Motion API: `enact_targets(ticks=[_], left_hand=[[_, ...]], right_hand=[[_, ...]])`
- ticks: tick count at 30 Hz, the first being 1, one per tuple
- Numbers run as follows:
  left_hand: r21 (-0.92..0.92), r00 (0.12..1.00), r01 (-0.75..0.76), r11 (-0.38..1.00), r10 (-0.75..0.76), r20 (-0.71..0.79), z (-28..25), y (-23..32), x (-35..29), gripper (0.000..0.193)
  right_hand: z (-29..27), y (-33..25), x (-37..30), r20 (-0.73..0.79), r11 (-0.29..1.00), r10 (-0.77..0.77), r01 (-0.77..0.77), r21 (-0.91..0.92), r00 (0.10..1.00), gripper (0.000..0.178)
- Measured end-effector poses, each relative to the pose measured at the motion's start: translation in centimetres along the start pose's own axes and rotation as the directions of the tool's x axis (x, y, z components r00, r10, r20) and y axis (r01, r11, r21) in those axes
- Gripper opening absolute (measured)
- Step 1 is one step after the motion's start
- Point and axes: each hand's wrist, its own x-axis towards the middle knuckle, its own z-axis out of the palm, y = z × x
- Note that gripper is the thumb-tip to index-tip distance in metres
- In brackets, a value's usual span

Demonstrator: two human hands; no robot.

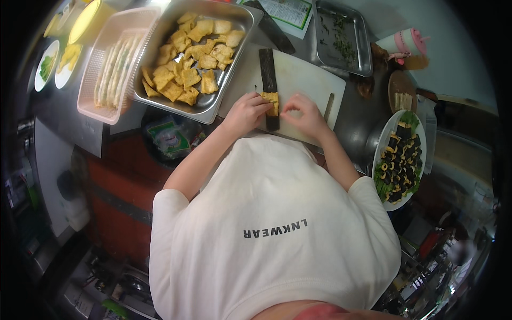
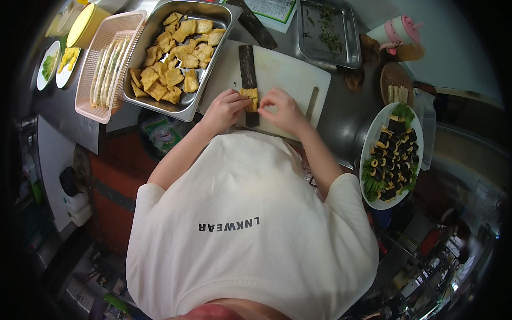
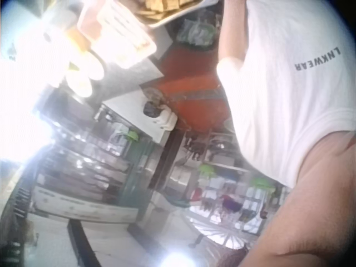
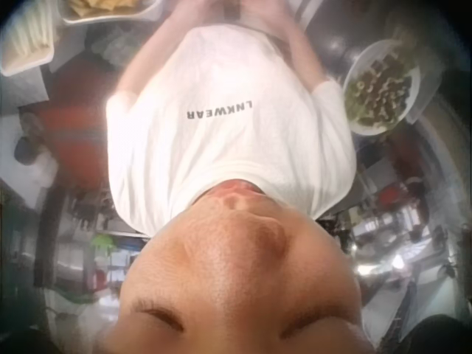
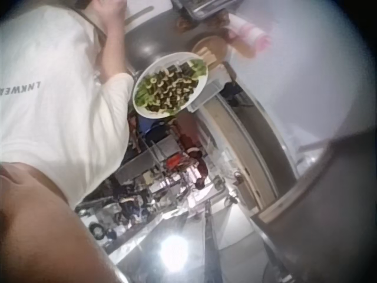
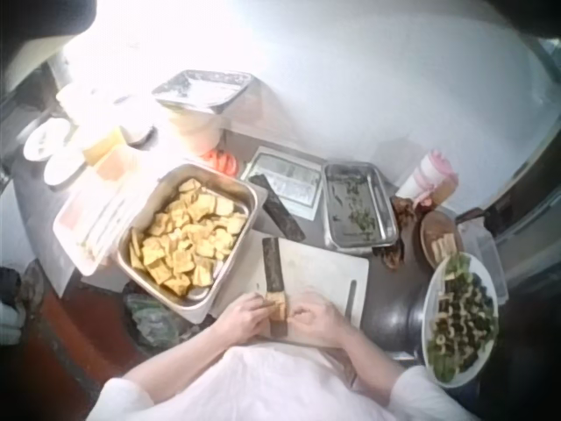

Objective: The person repeatedly picks up fried tofu pieces and places them onto strips of seaweed laid on a cutting board, then transfers the assembled items to a serving plate. The process is repeated continuously throughout the clip.

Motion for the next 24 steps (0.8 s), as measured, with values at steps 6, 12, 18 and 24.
enact_targets(ticks=[6,12,18,24], left_hand=[[-0.039,0.997,-0.031,0.999,0.034,0.072,-0.8,0.3,0.8,0.032],[-0.068,0.992,-0.038,0.997,0.046,0.115,-1.5,0.4,0.5,0.035],[-0.085,0.990,-0.046,0.995,0.056,0.127,-1.9,0.3,0.2,0.049],[-0.058,0.999,-0.027,0.998,0.028,0.019,-0.8,0.6,0.1,0.036]], right_hand=[[1.9,0.2,-2.2,0.052,0.940,-0.245,0.251,-0.231,0.968,0.019],[2.3,1.0,-2.1,-0.008,0.939,-0.292,0.285,-0.191,0.956,0.016],[1.7,1.1,-1.3,0.086,0.969,-0.230,0.236,-0.067,0.969,0.014],[2.7,-0.1,-0.7,-0.122,0.940,-0.288,0.257,-0.223,0.950,0.007]])
